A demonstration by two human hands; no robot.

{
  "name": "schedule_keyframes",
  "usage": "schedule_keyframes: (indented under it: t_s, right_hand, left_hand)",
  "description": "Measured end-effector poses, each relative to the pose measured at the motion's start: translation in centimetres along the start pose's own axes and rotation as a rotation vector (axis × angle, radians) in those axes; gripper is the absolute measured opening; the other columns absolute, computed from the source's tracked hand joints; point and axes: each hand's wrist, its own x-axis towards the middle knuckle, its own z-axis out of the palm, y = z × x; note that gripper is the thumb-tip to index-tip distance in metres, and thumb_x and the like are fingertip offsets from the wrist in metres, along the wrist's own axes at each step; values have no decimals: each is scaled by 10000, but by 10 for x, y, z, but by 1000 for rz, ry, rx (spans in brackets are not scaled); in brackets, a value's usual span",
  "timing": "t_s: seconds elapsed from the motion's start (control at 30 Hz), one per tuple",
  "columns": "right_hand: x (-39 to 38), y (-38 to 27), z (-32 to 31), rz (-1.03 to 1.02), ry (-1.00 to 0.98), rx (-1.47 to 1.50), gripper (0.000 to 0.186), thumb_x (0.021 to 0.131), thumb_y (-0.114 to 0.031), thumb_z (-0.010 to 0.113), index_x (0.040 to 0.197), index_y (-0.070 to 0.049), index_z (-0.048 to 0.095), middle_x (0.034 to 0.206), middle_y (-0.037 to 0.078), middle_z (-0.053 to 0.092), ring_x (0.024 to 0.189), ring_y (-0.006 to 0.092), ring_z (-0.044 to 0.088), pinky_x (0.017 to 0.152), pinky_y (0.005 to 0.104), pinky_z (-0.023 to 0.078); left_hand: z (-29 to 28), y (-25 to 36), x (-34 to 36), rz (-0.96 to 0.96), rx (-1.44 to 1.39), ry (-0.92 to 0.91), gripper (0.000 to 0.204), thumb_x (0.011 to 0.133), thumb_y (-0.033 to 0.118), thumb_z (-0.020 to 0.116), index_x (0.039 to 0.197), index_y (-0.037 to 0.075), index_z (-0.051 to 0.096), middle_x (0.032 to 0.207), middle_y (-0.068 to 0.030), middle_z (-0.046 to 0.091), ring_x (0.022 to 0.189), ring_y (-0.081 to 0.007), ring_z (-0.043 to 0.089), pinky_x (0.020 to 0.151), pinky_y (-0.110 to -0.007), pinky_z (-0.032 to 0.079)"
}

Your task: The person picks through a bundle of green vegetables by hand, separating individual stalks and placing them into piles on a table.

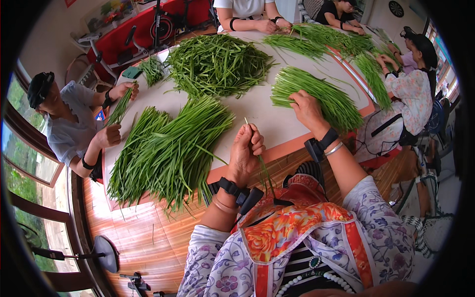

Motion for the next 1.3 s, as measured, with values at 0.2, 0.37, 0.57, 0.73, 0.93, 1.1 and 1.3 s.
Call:
schedule_keyframes:
  t_s: [0.2,0.37,0.57,0.73,0.93,1.1,1.3]
  right_hand:
    - [10,4,10,-20,-29,-68,110,821,-63,682,919,-59,632,880,122,576,785,358,607,647,451,490]
    - [9,8,9,1,4,-53,75,828,-82,678,871,-55,623,885,112,576,774,352,605,633,451,481]
    - [5,-1,1,-6,40,53,63,835,-94,669,864,-54,630,886,112,600,776,358,607,650,444,486]
    - [2,0,2,-38,60,57,54,842,-102,656,859,-56,632,875,120,625,792,359,619,664,439,494]
    - [3,1,2,-30,139,115,77,861,-109,645,890,-49,607,870,132,640,794,360,624,663,435,495]
    - [-1,1,-2,-48,228,202,122,856,-64,649,957,-34,588,902,129,642,791,360,622,655,421,496]
    - [-7,-64,-16,-236,106,294,121,836,-30,650,954,-40,626,885,102,634,787,331,629,653,396,506]
  left_hand:
    - [-5,0,3,-19,72,-52,148,1024,219,504,975,82,529,669,40,340,542,-55,247,448,-197,218]
    - [-3,-2,3,-6,43,-40,136,1022,202,507,979,75,528,670,42,336,542,-52,247,449,-196,218]
    - [-2,-1,3,15,43,-29,130,1019,195,514,975,73,530,670,43,337,542,-53,249,450,-198,223]
    - [0,-3,3,16,53,20,129,1017,193,518,964,76,533,670,44,337,544,-54,248,454,-199,225]
    - [0,-4,1,32,66,2,137,1016,193,522,943,78,531,662,45,328,546,-55,245,459,-199,223]
    - [0,-7,7,32,83,22,125,1013,181,528,961,68,530,672,31,367,547,-56,267,471,-203,234]
    - [4,-4,6,96,177,48,199,996,168,558,1151,45,574,680,44,354,562,-51,274,477,-195,235]
